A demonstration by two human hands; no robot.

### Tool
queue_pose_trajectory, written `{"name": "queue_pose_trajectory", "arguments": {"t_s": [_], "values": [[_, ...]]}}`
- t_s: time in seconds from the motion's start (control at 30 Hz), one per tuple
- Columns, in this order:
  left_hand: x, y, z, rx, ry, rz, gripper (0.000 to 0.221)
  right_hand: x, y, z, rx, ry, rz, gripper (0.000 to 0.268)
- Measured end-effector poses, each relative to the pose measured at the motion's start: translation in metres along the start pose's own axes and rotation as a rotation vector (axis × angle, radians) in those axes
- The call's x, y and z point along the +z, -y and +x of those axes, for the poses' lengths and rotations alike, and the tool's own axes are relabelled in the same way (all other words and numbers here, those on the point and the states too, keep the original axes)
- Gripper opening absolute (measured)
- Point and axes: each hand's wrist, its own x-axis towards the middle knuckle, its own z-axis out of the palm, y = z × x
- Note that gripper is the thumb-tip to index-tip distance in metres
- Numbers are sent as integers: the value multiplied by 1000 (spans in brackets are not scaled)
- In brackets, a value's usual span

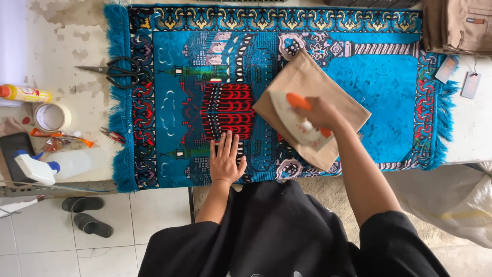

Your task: The person is ironing a folded pair of pants on a mat on the floor.

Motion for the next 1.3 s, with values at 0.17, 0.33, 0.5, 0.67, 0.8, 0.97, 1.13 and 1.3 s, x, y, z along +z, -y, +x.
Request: {"name": "queue_pose_trajectory", "arguments": {"t_s": [0.17, 0.33, 0.5, 0.67, 0.8, 0.97, 1.13, 1.3], "values": [[-3, 0, 5, -9, 22, -23, 73, 61, -27, -53, -88, -170, -343, 55], [-5, -2, 3, -15, 24, -67, 75, 88, -70, -106, -72, -322, -575, 52], [-11, -3, 5, 4, -19, -74, 73, 121, -101, -103, -220, -458, -617, 44], [-9, -3, 4, -9, -7, -44, 72, 148, -33, -72, -244, -546, -679, 42], [-8, -3, 6, -10, -5, -12, 71, 176, -23, -47, -243, -609, -750, 40], [-7, -2, 3, 2, -46, -48, 73, 152, -68, -99, -200, -530, -684, 42], [-1, 0, 3, 7, -56, -92, 74, 130, -147, -162, -215, -629, -704, 44], [-2, 0, 2, 16, -59, -65, 75, 142, -247, -201, -86, -599, -503, 45]]}}
